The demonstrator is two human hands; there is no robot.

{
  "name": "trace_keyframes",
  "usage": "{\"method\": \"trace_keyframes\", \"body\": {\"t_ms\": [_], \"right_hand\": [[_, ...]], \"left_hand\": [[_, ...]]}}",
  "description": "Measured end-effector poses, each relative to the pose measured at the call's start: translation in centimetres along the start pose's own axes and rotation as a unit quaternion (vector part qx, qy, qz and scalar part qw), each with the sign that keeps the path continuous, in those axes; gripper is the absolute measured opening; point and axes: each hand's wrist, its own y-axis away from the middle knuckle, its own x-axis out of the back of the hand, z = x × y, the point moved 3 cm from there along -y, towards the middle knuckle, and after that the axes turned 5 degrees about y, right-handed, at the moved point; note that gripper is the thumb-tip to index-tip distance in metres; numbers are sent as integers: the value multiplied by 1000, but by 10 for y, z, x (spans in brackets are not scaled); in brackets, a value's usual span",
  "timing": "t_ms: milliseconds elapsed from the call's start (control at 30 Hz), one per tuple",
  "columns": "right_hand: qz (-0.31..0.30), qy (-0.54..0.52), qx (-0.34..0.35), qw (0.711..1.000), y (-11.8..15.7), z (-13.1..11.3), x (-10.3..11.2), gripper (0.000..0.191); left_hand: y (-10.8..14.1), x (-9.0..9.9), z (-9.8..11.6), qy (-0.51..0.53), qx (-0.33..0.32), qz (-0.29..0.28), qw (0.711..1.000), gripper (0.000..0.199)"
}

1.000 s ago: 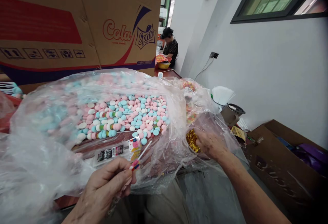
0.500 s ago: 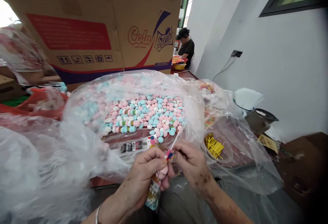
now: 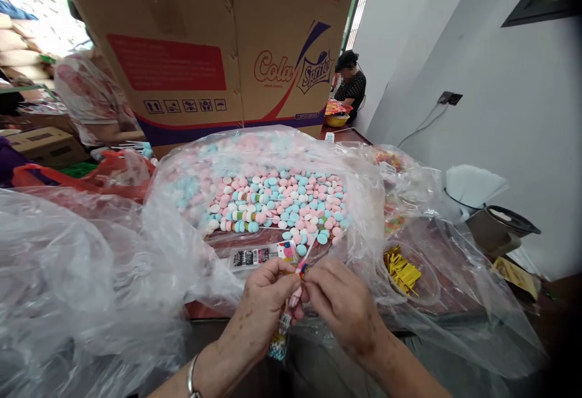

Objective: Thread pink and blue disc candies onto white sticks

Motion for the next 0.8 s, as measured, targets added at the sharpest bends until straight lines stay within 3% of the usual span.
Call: {"method": "trace_keyframes", "body": {"t_ms": [100, 200, 300, 433, 500, 567, 633, 733, 767, 800], "right_hand": [[26, 124, 176, 976, 2, -6, 5, 29], [-50, 118, 294, 947, 0, -5, 9, 32], [-116, 97, 346, 926, -3, -5, 15, 29], [-125, 107, 353, 921, -3, -11, 17, 31], [-83, 130, 330, 931, -2, -12, 14, 34], [-20, 170, 289, 942, -1, -9, 8, 34], [35, 203, 223, 953, -2, 1, 1, 29], [72, 168, 64, 981, -10, 28, -5, 16], [74, 124, 3, 989, -13, 38, -6, 11], [74, 70, -54, 993, -15, 46, -6, 7]], "left_hand": [[-6, 1, 9, -113, 4, -32, 993, 10], [-9, -3, 23, -268, 71, -131, 952, 7], [-8, -6, 35, -363, 122, -229, 895, 14], [-8, -4, 34, -376, 121, -270, 878, 17], [-11, -4, 31, -454, 17, -234, 860, 19], [-13, -6, 28, -545, -134, -160, 812, 20], [-12, -10, 24, -586, -241, -97, 767, 21], [-4, -20, 22, -601, -431, -27, 673, 23], [0, -22, 21, -589, -472, -12, 655, 23], [3, -23, 20, -567, -492, -9, 660, 23]]}}
